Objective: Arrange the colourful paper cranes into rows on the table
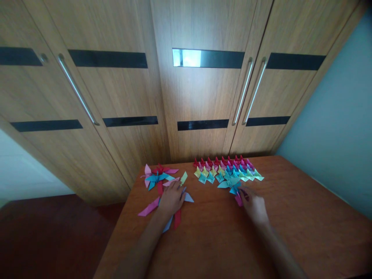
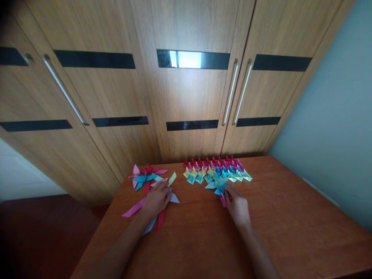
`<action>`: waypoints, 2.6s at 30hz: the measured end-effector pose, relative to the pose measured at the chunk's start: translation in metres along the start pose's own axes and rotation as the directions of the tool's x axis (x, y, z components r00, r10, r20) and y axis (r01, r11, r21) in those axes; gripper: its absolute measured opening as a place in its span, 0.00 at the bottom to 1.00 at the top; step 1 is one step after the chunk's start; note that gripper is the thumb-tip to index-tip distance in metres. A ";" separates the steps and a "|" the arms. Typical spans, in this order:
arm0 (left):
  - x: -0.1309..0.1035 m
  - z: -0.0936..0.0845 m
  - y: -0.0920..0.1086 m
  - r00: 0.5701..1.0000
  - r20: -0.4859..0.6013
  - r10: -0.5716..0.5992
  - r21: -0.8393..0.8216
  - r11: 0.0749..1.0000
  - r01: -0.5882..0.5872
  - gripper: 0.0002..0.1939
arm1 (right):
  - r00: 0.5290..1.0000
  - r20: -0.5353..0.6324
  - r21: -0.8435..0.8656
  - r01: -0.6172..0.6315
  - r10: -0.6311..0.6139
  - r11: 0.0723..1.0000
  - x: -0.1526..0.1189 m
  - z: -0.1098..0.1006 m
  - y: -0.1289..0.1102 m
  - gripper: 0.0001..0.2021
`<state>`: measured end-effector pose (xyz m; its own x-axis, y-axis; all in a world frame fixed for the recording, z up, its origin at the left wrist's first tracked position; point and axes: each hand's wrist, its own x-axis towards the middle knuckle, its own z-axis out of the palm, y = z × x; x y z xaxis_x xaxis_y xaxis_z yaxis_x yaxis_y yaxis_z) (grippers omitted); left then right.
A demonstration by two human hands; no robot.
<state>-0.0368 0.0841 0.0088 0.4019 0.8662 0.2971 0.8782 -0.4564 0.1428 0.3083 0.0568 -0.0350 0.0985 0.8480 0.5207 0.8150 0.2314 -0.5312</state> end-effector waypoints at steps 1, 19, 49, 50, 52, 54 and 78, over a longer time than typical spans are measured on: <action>0.000 0.000 0.000 1.000 -0.022 -0.003 -0.006 1.000 0.003 0.13 | 1.000 0.013 0.020 0.010 -0.010 1.000 0.000 0.002 -0.006 0.13; -0.059 -0.027 -0.117 0.922 -0.302 -0.243 0.034 0.964 0.265 0.18 | 0.922 0.228 0.410 0.202 -0.314 0.890 0.067 0.129 -0.217 0.16; -0.013 -0.016 0.013 0.984 -0.136 -0.116 0.159 0.978 0.138 0.19 | 0.994 0.043 0.006 0.096 -0.096 0.995 0.012 0.050 -0.067 0.13; -0.019 -0.021 0.005 0.977 -0.152 -0.147 0.184 0.967 0.175 0.19 | 0.992 0.052 0.061 0.108 -0.111 0.992 0.014 0.056 -0.079 0.13; -0.028 -0.028 -0.012 0.966 -0.164 -0.200 0.226 0.945 0.234 0.18 | 0.989 0.059 0.162 0.123 -0.134 0.979 0.022 0.071 -0.108 0.12; -0.037 -0.034 -0.027 0.958 -0.161 -0.237 0.264 0.925 0.273 0.17 | 0.983 0.080 0.256 0.140 -0.165 0.956 0.033 0.089 -0.139 0.12; 0.082 0.007 -0.002 0.983 -0.165 -0.081 -0.084 0.994 0.067 0.28 | 0.993 -0.034 -0.152 0.106 -0.112 0.983 0.031 0.062 -0.057 0.25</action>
<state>-0.0040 0.1574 0.0264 0.2816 0.8547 0.4361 0.8785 -0.4125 0.2411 0.2293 0.0993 -0.0301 0.0258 0.7999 0.5996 0.8981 0.2449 -0.3652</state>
